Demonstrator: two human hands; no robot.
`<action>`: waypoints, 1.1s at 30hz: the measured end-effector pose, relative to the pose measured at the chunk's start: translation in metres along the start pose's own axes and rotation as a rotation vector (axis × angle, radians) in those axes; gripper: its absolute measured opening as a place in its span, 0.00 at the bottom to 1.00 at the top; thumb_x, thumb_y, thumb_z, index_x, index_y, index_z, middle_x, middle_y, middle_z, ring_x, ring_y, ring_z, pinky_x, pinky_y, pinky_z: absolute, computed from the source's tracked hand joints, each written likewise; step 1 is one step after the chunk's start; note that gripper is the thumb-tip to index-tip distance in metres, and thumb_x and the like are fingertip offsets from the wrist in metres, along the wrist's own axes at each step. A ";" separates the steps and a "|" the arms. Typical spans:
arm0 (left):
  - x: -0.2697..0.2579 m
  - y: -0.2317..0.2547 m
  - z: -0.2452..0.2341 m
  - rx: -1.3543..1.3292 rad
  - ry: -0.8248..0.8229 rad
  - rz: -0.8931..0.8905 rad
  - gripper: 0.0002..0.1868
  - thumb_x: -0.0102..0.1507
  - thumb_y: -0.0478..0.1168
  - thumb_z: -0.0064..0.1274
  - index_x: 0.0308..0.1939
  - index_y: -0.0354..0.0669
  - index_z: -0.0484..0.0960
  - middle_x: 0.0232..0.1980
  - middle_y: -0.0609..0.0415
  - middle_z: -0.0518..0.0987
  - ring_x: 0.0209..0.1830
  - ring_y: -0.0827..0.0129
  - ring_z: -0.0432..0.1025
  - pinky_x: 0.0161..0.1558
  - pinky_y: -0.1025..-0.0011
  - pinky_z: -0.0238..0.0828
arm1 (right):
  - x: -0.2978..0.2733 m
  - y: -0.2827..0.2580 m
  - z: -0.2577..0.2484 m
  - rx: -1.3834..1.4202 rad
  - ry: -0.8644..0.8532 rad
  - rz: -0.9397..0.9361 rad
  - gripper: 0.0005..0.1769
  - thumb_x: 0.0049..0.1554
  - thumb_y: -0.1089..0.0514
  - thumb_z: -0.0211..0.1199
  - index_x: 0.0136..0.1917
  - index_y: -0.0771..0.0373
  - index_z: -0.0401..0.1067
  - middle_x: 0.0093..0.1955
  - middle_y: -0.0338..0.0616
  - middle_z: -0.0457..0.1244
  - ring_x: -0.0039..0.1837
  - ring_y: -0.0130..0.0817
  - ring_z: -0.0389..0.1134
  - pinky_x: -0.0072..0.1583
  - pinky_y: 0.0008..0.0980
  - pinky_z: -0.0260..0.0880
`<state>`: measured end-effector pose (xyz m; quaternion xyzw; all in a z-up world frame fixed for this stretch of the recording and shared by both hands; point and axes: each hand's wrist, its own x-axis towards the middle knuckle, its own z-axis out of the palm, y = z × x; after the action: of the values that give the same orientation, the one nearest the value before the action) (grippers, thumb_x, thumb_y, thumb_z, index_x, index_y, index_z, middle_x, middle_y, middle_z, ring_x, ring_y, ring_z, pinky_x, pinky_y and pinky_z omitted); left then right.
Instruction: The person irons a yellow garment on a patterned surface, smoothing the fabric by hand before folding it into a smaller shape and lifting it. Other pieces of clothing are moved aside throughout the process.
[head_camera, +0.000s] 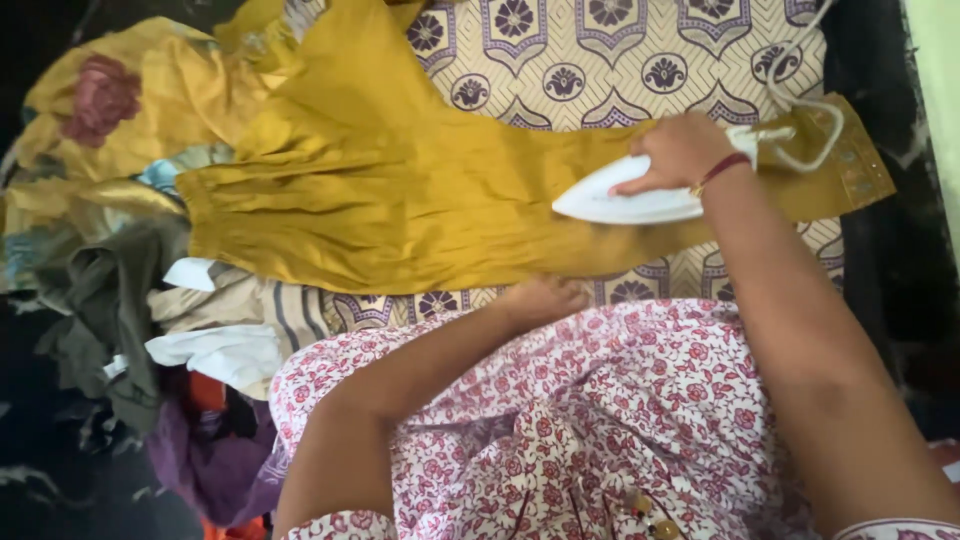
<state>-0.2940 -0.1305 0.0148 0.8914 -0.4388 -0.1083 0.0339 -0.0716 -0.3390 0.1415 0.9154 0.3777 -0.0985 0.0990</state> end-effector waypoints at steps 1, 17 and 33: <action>-0.006 0.001 -0.015 0.046 -0.038 -0.057 0.19 0.64 0.40 0.48 0.59 0.43 0.72 0.56 0.45 0.79 0.50 0.52 0.77 0.44 0.53 0.77 | 0.001 -0.005 0.006 0.018 -0.061 -0.029 0.48 0.39 0.11 0.57 0.49 0.52 0.82 0.42 0.49 0.72 0.47 0.46 0.74 0.49 0.46 0.75; -0.111 -0.067 0.059 -0.105 -0.489 -0.509 0.12 0.65 0.41 0.53 0.49 0.45 0.86 0.51 0.47 0.85 0.50 0.55 0.81 0.46 0.56 0.79 | -0.035 0.042 0.044 0.123 -0.372 0.208 0.51 0.43 0.13 0.55 0.57 0.55 0.83 0.55 0.53 0.73 0.57 0.49 0.74 0.61 0.45 0.73; -0.004 -0.324 -0.021 0.096 0.072 -0.707 0.17 0.65 0.40 0.49 0.59 0.53 0.78 0.61 0.53 0.79 0.59 0.57 0.74 0.49 0.56 0.75 | 0.027 -0.094 0.004 0.205 -0.281 0.203 0.46 0.52 0.16 0.50 0.52 0.59 0.78 0.41 0.53 0.71 0.43 0.45 0.73 0.46 0.45 0.75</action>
<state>-0.0404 0.0710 -0.0140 0.9919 -0.1065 -0.0610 -0.0323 -0.1204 -0.2567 0.1207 0.9312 0.2540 -0.2528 0.0664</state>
